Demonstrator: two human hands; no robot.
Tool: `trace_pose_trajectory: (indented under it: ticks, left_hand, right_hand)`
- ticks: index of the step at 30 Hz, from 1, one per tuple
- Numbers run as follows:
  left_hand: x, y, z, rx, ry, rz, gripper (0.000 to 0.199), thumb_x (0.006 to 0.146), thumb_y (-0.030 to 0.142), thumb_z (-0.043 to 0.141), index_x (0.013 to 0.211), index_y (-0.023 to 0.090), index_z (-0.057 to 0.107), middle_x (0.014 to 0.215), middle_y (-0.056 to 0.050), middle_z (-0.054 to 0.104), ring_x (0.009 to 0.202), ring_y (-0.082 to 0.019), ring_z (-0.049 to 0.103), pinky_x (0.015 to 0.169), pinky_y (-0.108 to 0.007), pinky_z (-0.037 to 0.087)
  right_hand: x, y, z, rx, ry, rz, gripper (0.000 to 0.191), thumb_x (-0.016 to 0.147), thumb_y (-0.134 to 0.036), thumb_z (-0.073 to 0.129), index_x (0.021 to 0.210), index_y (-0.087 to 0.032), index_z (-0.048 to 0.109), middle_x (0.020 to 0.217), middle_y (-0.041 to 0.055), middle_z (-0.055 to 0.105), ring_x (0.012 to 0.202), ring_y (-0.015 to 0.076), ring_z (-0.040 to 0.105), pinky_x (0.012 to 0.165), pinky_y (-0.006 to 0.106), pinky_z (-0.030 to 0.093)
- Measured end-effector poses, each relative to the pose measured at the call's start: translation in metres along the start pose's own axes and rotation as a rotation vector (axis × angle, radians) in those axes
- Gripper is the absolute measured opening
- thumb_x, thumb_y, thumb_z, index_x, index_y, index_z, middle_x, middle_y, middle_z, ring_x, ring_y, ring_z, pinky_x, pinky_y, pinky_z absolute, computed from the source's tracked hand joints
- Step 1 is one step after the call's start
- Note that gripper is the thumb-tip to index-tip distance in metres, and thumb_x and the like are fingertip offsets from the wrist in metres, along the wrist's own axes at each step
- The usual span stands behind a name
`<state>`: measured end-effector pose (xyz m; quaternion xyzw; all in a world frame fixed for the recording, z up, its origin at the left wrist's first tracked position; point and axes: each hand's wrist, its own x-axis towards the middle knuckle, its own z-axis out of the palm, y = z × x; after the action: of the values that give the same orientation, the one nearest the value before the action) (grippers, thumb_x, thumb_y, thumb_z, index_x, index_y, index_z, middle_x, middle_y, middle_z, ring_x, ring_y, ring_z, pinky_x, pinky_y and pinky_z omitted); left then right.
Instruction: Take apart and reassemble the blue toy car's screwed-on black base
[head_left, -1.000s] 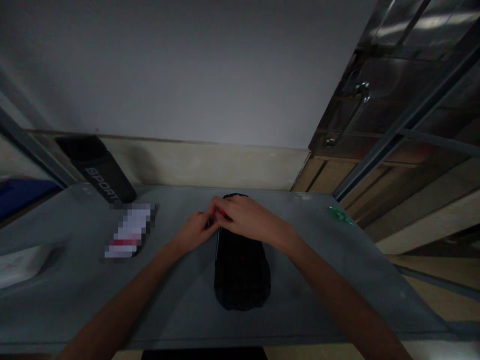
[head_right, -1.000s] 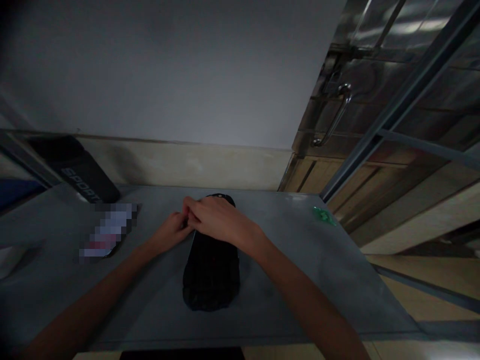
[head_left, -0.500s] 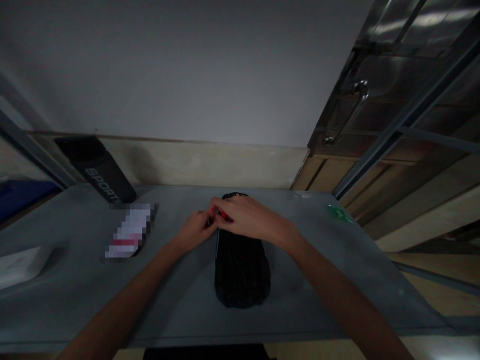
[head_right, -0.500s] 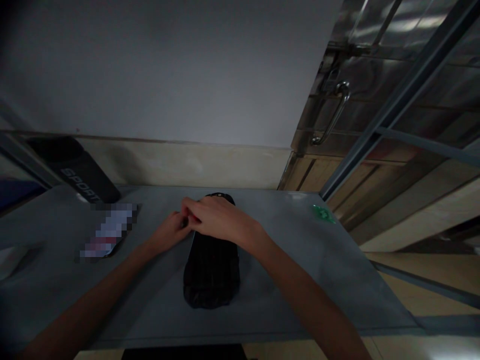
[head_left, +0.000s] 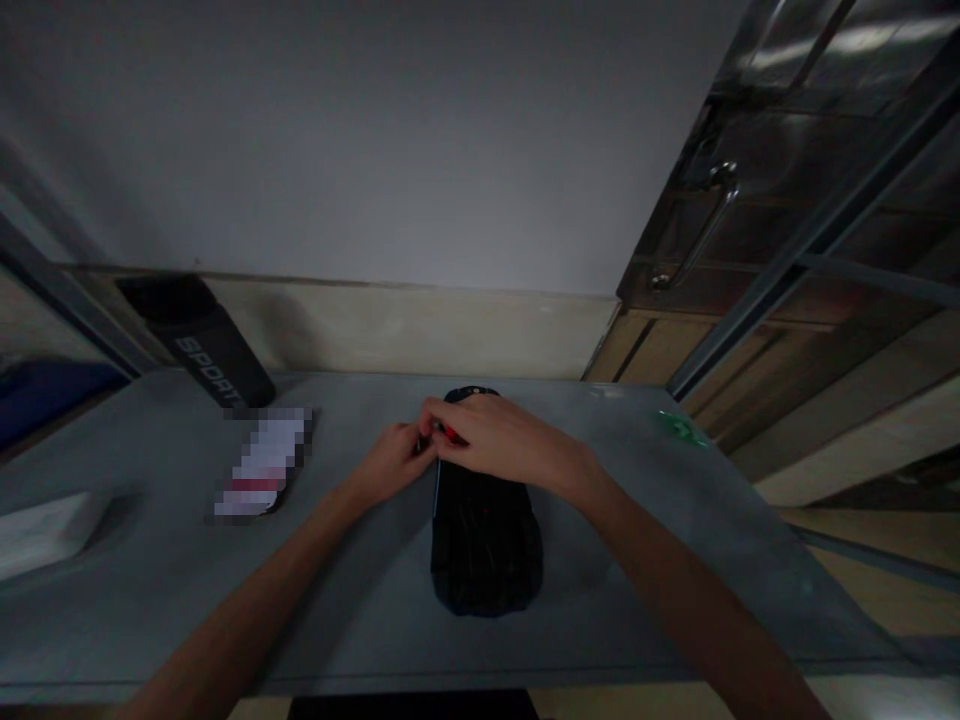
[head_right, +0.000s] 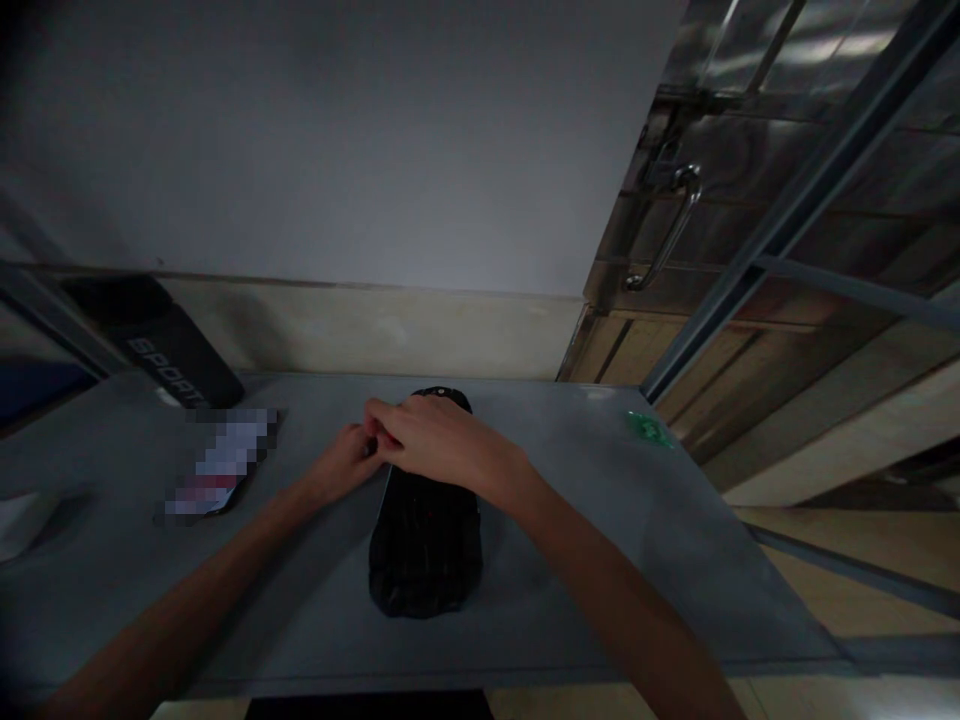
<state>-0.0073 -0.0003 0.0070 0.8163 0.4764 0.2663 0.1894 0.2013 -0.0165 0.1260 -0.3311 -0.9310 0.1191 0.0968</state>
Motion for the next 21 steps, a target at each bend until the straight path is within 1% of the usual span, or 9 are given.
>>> trace_pose_trajectory:
  ticks: [2,5,8,10,12,15,17,19,21]
  left_hand:
    - [-0.0009,0.0001,-0.0003,-0.002,0.001,-0.001,0.030,0.099,0.034,0.054,0.073,0.020,0.063,0.063,-0.001,0.066,0.061,-0.018,0.064,0.063,-0.026,0.047]
    - [-0.0016,0.0010,-0.0012,-0.002,0.001,-0.002,0.027,0.098,0.031,0.054,0.076,0.020,0.065,0.070,-0.003,0.071,0.066,-0.020,0.068,0.065,-0.027,0.048]
    - [-0.0010,0.0017,-0.0014,-0.005,-0.008,0.002,0.024,0.097,0.029,0.056,0.077,0.020,0.065,0.072,-0.003,0.073,0.069,-0.019,0.071,0.068,-0.027,0.049]
    - [-0.0004,0.0017,-0.0012,-0.005,-0.002,-0.004,0.025,0.099,0.030,0.056,0.077,0.020,0.065,0.070,-0.002,0.071,0.067,-0.018,0.070,0.068,-0.026,0.050]
    - [-0.0001,0.0016,-0.0009,-0.001,0.000,-0.012,0.029,0.101,0.033,0.056,0.076,0.020,0.064,0.066,-0.001,0.069,0.063,-0.018,0.068,0.066,-0.026,0.050]
    - [-0.0009,0.0020,-0.0013,0.007,-0.002,-0.014,0.030,0.100,0.034,0.056,0.074,0.020,0.064,0.069,-0.002,0.071,0.066,-0.019,0.070,0.067,-0.027,0.050]
    - [-0.0016,0.0026,-0.0021,0.008,0.001,-0.011,0.028,0.100,0.033,0.055,0.077,0.020,0.067,0.073,-0.004,0.074,0.071,-0.021,0.073,0.068,-0.028,0.051]
    - [-0.0018,0.0033,-0.0027,0.007,0.003,-0.007,0.026,0.099,0.032,0.055,0.081,0.019,0.069,0.076,-0.005,0.076,0.075,-0.022,0.075,0.070,-0.028,0.052]
    - [-0.0013,0.0039,-0.0029,0.006,0.004,-0.005,0.026,0.099,0.033,0.056,0.082,0.019,0.069,0.078,-0.005,0.077,0.076,-0.022,0.075,0.070,-0.028,0.052]
  right_hand:
    - [0.0001,-0.0007,-0.0004,0.012,0.005,-0.015,0.021,0.101,-0.014,0.061,0.119,-0.021,0.067,0.103,0.0054,0.078,0.092,0.0195,0.069,0.081,0.030,0.044]
    - [0.0007,-0.0025,0.0007,0.006,0.053,-0.034,0.019,0.099,-0.015,0.061,0.116,-0.020,0.067,0.107,0.0072,0.079,0.094,0.0205,0.069,0.083,0.031,0.045]
    - [0.0012,-0.0038,0.0024,-0.058,0.064,0.029,0.014,0.106,-0.022,0.058,0.115,-0.019,0.069,0.103,0.0083,0.080,0.090,0.0217,0.071,0.079,0.033,0.044]
    - [0.0016,-0.0037,0.0031,-0.113,0.048,0.075,0.022,0.113,-0.027,0.050,0.116,-0.018,0.070,0.100,0.0091,0.081,0.086,0.0218,0.072,0.076,0.033,0.042]
    - [0.0018,-0.0029,0.0032,-0.125,0.037,0.073,0.026,0.115,-0.027,0.046,0.119,-0.018,0.070,0.100,0.0091,0.081,0.086,0.0215,0.072,0.076,0.033,0.042]
    - [0.0020,-0.0016,0.0027,-0.060,0.027,0.029,0.018,0.110,-0.021,0.054,0.121,-0.019,0.068,0.104,0.0076,0.081,0.091,0.0208,0.072,0.079,0.032,0.044]
    - [0.0020,-0.0013,0.0027,-0.019,0.047,0.002,0.016,0.105,-0.018,0.058,0.118,-0.019,0.068,0.106,0.0072,0.080,0.093,0.0207,0.071,0.082,0.032,0.045]
    - [0.0024,-0.0015,0.0034,-0.006,0.080,-0.016,0.013,0.104,-0.019,0.059,0.113,-0.020,0.068,0.108,0.0076,0.079,0.094,0.0210,0.070,0.084,0.032,0.045]
    - [0.0030,-0.0018,0.0049,-0.017,0.095,-0.008,0.012,0.106,-0.022,0.058,0.112,-0.021,0.068,0.107,0.0073,0.079,0.093,0.0212,0.070,0.082,0.033,0.044]
